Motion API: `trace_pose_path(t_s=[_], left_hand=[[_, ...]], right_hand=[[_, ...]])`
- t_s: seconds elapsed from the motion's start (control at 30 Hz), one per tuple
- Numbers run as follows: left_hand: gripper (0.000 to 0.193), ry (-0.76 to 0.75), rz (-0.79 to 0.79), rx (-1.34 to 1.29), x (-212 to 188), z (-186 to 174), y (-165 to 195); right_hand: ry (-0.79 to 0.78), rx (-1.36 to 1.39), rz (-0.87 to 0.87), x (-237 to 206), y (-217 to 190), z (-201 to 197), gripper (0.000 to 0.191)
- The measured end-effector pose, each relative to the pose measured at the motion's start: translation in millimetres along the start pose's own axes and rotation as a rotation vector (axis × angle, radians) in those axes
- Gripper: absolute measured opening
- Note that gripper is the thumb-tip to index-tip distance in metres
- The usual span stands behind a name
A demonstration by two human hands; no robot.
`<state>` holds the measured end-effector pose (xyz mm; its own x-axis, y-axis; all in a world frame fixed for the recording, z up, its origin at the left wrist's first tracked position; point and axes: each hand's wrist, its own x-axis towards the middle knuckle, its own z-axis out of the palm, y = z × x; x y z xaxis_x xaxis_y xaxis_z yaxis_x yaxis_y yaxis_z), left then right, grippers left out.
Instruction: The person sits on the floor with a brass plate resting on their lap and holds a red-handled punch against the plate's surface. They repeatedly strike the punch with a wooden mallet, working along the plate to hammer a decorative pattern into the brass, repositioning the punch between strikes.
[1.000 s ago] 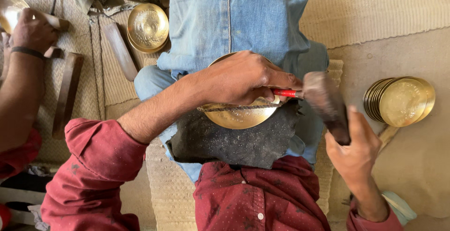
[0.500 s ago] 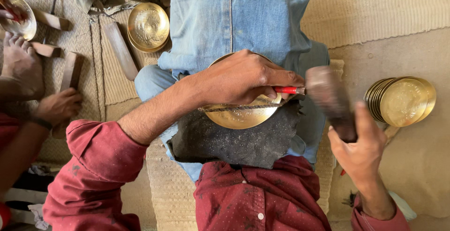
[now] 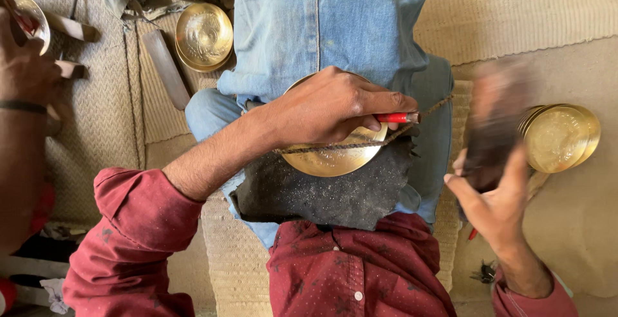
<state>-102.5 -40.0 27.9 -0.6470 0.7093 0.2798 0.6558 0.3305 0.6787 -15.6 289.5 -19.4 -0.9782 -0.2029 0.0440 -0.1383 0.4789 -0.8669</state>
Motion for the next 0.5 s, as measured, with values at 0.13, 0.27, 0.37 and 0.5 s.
trace_pose_path(t_s=[0.13, 0.27, 0.37, 0.5], left_hand=[[0.056, -0.012, -0.04, -0.018, 1, 0, 1], [0.054, 0.0, -0.066, -0.038, 0, 0, 2], [0.053, 0.022, -0.033, -0.003, 0, 0, 2], [0.053, 0.031, -0.092, -0.046, -2, 0, 2]], right_hand=[[0.035, -0.281, -0.207, 11, -10, -4, 0.082], [0.103, 0.214, 0.012, 15, -15, -2, 0.09], [0.034, -0.618, -0.423, 17, -15, -3, 0.081], [0.027, -0.072, -0.156, 18, -11, -3, 0.073]])
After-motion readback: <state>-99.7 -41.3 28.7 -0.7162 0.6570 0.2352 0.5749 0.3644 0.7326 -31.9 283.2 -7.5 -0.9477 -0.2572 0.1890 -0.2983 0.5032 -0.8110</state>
